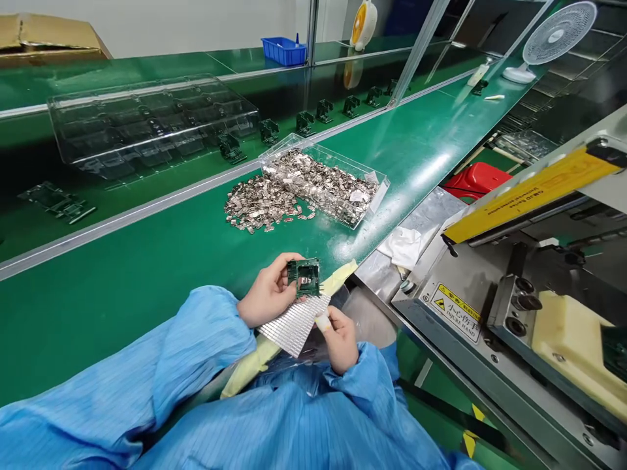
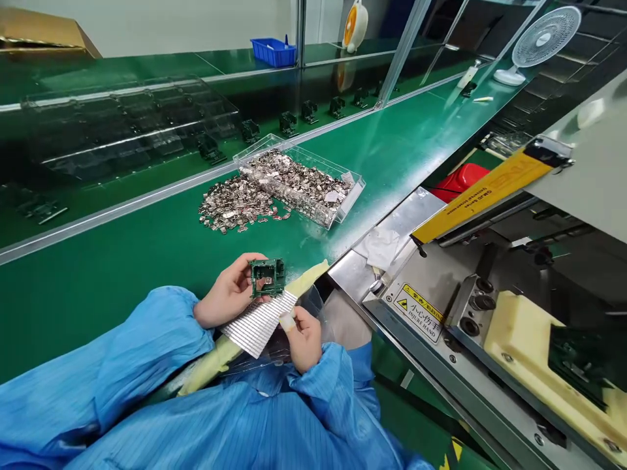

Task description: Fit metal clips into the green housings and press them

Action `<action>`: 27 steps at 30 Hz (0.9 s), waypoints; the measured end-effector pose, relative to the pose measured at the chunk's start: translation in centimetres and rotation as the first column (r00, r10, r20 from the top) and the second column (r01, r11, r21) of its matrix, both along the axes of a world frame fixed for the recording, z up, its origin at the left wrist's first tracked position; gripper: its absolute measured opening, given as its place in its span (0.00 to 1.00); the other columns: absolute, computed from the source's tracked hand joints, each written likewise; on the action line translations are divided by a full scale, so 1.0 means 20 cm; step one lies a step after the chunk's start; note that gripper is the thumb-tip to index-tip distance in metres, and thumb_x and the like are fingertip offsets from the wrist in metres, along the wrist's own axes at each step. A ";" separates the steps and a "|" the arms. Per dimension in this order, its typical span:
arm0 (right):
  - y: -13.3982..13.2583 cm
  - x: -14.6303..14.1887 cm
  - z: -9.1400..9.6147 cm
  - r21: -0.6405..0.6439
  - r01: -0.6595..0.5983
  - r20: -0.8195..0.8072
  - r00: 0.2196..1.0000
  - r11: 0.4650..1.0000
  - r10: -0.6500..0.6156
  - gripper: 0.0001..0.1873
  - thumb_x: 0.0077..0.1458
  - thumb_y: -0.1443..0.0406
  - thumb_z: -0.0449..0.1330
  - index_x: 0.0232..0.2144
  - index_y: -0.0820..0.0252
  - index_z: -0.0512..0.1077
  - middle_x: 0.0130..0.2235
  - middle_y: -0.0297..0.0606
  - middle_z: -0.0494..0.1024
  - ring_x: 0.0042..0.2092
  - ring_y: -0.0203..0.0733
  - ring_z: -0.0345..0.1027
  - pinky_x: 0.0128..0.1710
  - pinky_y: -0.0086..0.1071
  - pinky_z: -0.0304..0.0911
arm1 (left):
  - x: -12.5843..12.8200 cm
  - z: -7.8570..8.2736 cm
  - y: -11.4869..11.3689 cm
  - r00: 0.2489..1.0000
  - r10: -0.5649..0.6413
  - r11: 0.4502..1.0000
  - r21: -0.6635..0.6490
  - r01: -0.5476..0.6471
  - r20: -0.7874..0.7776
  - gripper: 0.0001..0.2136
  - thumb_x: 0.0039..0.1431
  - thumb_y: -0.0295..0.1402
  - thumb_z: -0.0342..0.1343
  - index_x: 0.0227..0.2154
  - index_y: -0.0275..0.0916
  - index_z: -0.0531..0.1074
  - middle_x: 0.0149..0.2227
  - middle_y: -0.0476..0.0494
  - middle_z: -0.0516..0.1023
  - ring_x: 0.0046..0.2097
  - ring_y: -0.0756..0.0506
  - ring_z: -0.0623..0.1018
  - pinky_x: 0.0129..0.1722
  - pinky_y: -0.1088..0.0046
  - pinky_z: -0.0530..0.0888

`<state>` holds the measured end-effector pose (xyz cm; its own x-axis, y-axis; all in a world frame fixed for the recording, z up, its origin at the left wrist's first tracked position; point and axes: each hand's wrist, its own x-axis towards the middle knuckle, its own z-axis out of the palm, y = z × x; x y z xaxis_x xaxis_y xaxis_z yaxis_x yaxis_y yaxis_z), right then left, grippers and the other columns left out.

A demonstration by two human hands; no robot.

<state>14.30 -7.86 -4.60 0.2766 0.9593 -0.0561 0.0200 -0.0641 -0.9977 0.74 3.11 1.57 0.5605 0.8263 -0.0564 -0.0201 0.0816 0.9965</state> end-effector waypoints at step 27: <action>-0.08 0.20 0.41 -0.003 0.055 0.371 0.927 0.999 -0.050 0.05 0.57 0.62 0.60 0.31 0.58 0.73 0.25 0.33 0.78 0.23 0.38 0.73 0.25 0.27 0.70 | -0.02 -0.04 -0.04 0.981 0.004 0.999 0.040 -0.012 0.192 0.16 0.63 0.35 0.55 0.51 0.39 0.61 0.36 0.46 0.74 0.33 0.50 0.79 0.34 0.74 0.76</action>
<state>18.33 -9.46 3.66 0.3297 0.9428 0.0482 0.3848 -0.0876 -0.9188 0.38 2.30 0.77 0.5513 0.8299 0.0855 -0.2119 0.0402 0.9765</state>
